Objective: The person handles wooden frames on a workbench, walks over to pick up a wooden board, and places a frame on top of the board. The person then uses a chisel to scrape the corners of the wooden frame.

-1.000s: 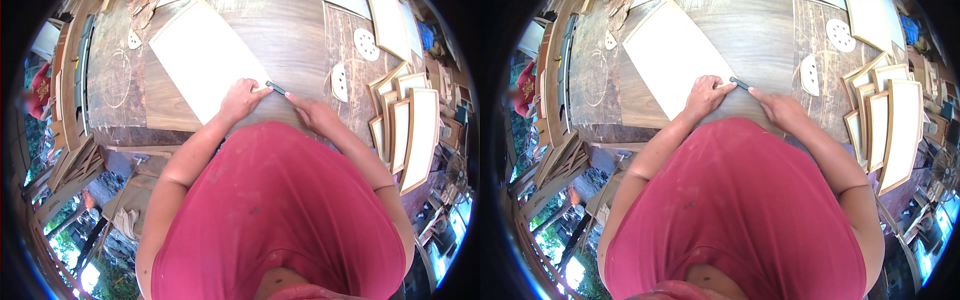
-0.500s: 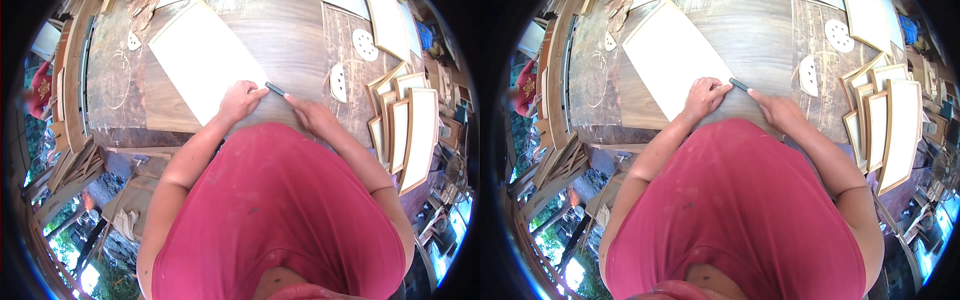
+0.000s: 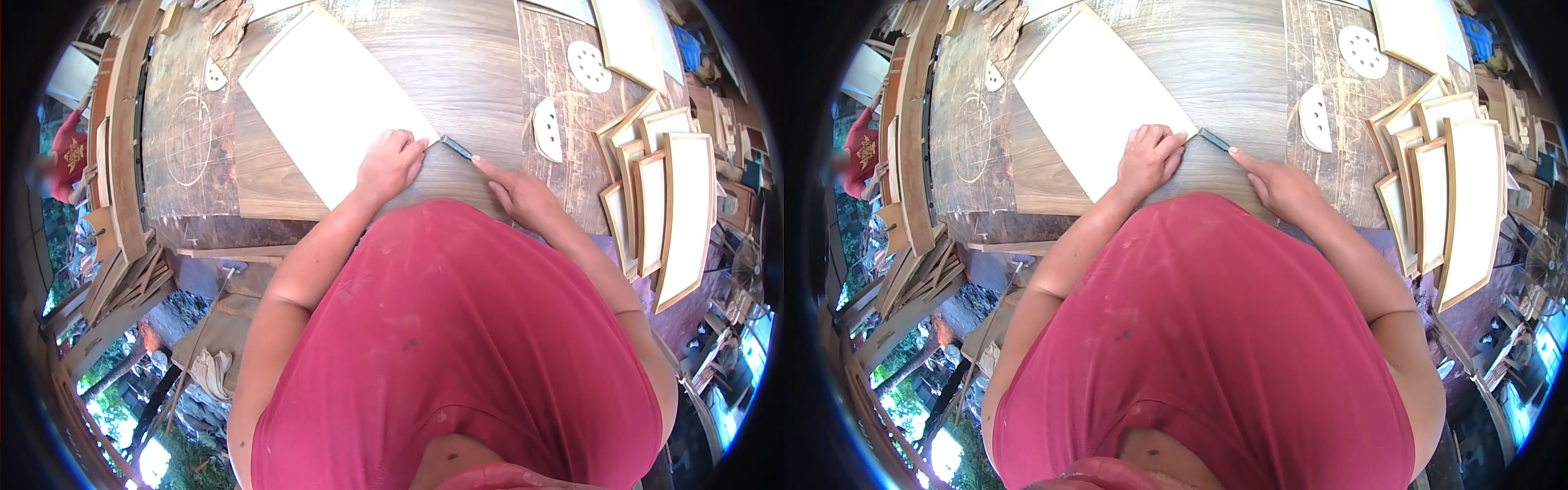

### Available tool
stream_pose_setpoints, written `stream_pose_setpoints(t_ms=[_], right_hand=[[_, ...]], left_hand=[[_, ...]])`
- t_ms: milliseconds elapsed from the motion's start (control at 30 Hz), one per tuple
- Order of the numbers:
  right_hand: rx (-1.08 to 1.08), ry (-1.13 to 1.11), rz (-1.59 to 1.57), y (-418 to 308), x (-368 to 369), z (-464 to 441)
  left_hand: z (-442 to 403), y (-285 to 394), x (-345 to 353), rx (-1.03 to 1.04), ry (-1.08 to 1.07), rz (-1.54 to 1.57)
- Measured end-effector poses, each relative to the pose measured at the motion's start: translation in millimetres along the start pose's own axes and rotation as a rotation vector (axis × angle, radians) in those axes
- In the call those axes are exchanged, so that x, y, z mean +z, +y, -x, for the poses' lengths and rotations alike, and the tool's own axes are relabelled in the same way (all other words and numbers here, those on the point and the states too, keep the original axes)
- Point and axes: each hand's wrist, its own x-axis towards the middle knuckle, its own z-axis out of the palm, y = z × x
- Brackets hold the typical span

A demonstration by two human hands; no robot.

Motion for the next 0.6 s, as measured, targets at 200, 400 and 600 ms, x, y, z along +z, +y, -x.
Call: stream_pose_setpoints(t_ms=[200,400,600], right_hand=[[0.002,-0.038,0.069,1.6,3.4,-8.5],[0.02,-0.066,0.144,-0.5,-1.0,-11.0],[-0.068,-0.008,0.122,0.6,-5.0,-11.3]], left_hand=[[0.6,-3.9,1.5,0.004,0.028,0.027],[3.0,-6.8,4.9,-0.135,-0.036,0.026],[1.7,-6.5,3.9,-0.149,-0.02,0.052]])
